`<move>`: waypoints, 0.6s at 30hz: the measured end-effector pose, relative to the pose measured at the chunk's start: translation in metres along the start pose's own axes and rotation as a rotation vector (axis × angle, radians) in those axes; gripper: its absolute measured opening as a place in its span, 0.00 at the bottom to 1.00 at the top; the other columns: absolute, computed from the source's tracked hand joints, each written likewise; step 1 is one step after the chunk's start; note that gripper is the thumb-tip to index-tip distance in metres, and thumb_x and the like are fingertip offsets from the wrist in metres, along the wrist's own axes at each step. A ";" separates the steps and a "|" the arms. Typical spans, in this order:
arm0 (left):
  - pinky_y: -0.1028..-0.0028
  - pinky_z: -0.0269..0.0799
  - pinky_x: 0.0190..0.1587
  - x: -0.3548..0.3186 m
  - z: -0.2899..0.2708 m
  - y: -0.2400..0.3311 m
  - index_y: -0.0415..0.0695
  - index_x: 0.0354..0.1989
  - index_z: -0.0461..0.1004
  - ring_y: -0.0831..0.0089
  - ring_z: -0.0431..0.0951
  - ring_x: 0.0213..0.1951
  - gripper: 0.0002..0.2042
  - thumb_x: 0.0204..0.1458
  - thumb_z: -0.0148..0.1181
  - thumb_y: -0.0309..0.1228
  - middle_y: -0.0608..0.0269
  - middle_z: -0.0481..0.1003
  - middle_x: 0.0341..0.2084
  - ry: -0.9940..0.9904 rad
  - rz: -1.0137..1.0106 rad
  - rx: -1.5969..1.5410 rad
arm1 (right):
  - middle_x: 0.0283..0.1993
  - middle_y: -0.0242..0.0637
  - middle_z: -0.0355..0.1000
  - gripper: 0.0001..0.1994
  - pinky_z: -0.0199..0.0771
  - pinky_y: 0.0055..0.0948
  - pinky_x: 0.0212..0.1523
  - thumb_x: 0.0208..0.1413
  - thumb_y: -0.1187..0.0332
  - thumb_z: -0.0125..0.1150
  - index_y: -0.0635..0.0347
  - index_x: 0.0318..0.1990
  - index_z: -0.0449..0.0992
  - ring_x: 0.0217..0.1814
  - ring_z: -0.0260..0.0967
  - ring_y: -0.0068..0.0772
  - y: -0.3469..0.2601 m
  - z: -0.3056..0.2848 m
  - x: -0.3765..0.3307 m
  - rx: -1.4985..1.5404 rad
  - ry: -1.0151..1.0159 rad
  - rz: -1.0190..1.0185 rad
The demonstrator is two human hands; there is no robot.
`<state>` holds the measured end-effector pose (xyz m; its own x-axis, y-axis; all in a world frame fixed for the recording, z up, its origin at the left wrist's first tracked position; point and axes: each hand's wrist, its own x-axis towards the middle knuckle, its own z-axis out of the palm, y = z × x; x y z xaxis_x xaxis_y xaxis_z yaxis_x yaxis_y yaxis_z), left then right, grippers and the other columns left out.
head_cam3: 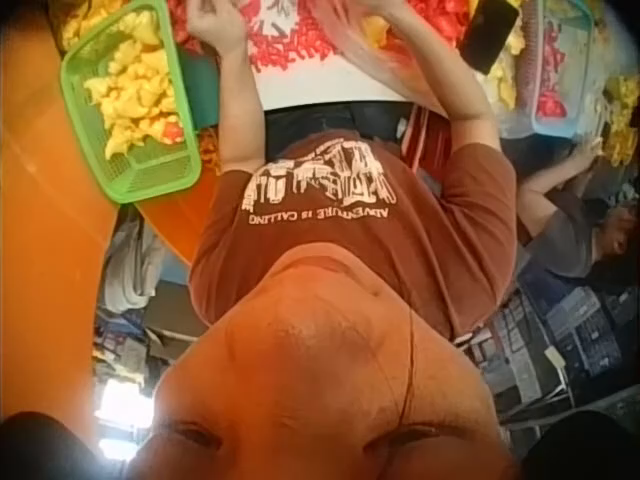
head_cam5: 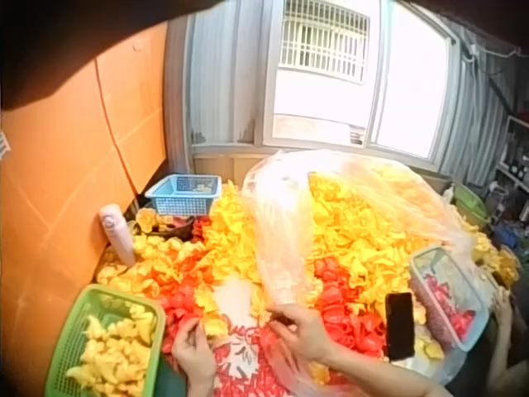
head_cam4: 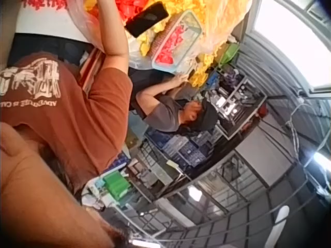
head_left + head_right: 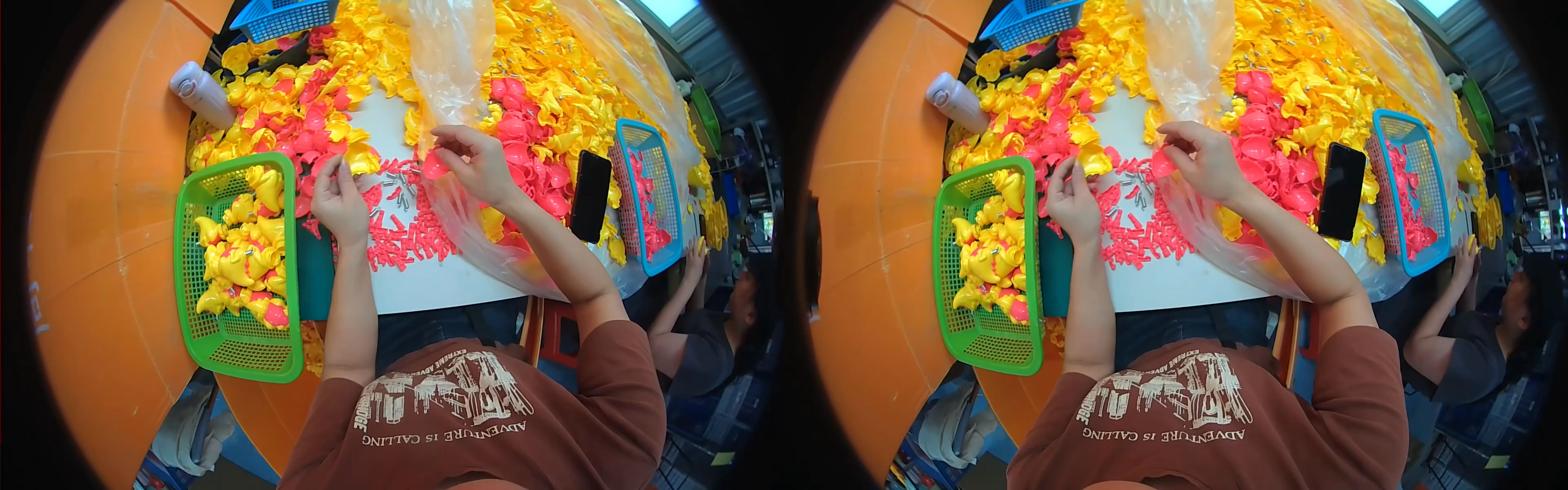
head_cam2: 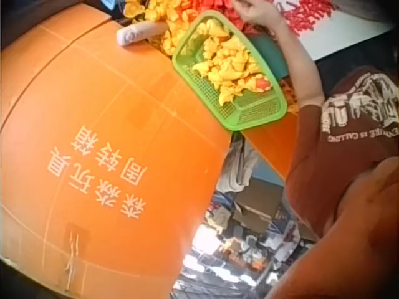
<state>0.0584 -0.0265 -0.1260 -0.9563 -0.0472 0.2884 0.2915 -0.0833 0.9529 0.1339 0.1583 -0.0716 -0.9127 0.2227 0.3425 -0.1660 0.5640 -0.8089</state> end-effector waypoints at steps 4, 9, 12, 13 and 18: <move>0.80 0.73 0.30 0.002 -0.001 -0.001 0.35 0.51 0.63 0.75 0.75 0.29 0.14 0.56 0.49 0.22 0.56 0.71 0.39 -0.026 -0.301 -0.398 | 0.33 0.37 0.74 0.12 0.71 0.20 0.37 0.49 0.79 0.55 0.65 0.43 0.74 0.34 0.71 0.22 0.003 -0.023 -0.008 -0.030 0.138 -0.002; 0.77 0.73 0.34 0.001 -0.003 0.000 0.37 0.53 0.62 0.72 0.75 0.32 0.15 0.56 0.48 0.22 0.55 0.70 0.43 -0.142 -0.431 -0.615 | 0.33 0.34 0.73 0.10 0.71 0.20 0.36 0.51 0.80 0.52 0.66 0.41 0.74 0.34 0.69 0.19 0.013 -0.072 -0.015 -0.432 0.326 -0.054; 0.76 0.71 0.36 0.000 -0.002 0.001 0.39 0.54 0.63 0.72 0.73 0.34 0.16 0.57 0.47 0.23 0.56 0.70 0.44 -0.172 -0.560 -0.715 | 0.33 0.32 0.73 0.09 0.70 0.19 0.35 0.50 0.81 0.52 0.66 0.39 0.74 0.34 0.69 0.19 0.016 -0.081 -0.020 -0.184 0.392 0.128; 0.76 0.70 0.36 0.001 -0.004 0.002 0.40 0.54 0.63 0.72 0.72 0.35 0.16 0.56 0.48 0.22 0.56 0.70 0.45 -0.208 -0.577 -0.806 | 0.33 0.33 0.73 0.09 0.70 0.19 0.35 0.50 0.81 0.52 0.66 0.38 0.75 0.34 0.69 0.19 0.012 -0.076 -0.019 -0.110 0.405 0.134; 0.77 0.67 0.36 0.002 -0.010 -0.006 0.41 0.54 0.63 0.73 0.70 0.36 0.17 0.55 0.49 0.21 0.57 0.70 0.44 -0.300 -0.594 -0.986 | 0.29 0.40 0.72 0.10 0.72 0.27 0.35 0.44 0.79 0.54 0.62 0.36 0.76 0.33 0.72 0.35 -0.019 -0.032 -0.013 -0.356 0.179 -0.104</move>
<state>0.0547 -0.0365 -0.1319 -0.8757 0.4813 -0.0389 -0.4341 -0.7494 0.4999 0.1605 0.1703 -0.0450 -0.8132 0.2673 0.5171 -0.0859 0.8235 -0.5608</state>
